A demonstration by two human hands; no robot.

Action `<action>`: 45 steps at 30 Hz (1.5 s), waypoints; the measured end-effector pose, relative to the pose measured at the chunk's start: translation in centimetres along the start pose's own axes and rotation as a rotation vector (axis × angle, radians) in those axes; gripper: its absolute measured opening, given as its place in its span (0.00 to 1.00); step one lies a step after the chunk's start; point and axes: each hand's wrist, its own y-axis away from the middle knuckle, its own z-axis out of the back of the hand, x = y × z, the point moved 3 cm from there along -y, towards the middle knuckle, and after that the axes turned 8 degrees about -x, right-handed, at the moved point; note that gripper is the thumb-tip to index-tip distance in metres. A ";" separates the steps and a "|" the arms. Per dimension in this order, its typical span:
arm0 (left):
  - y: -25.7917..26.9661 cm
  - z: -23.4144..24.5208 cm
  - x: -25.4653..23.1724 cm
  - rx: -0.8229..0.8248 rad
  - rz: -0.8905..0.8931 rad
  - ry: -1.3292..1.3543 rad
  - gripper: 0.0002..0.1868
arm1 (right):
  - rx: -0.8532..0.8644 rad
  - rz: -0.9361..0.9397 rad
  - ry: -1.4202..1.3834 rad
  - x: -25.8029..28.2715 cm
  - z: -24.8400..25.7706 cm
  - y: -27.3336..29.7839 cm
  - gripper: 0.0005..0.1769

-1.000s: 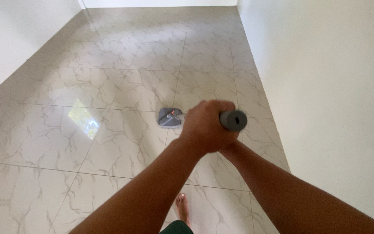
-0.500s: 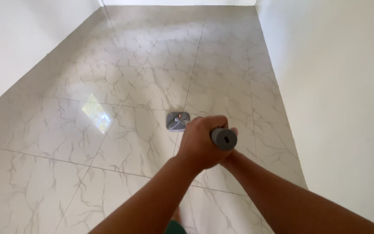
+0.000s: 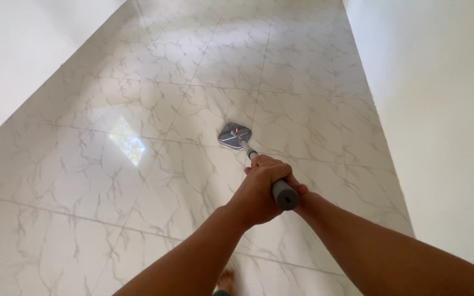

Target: The person mops a tiled floor using a flat mop by moving it back and forth across the tiles.

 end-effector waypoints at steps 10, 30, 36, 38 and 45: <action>-9.5 6.9 11.3 0.100 -0.177 -0.053 0.11 | 0.124 -0.139 -0.386 -4.5 0.4 -13.7 0.30; -8.3 9.0 7.1 0.214 -0.032 -0.265 0.15 | -0.369 -0.535 -0.042 -4.2 -0.4 -11.8 0.28; -1.8 8.4 0.5 0.165 0.011 -0.287 0.08 | -0.139 -0.120 -0.271 -2.4 -3.3 -5.4 0.34; 0.6 7.4 -1.5 0.190 0.082 -0.310 0.11 | 0.079 0.200 -0.261 0.0 -5.1 -2.9 0.42; 7.2 4.3 -8.6 0.085 -0.013 -0.315 0.10 | -0.138 0.044 -0.006 4.9 -8.6 6.4 0.24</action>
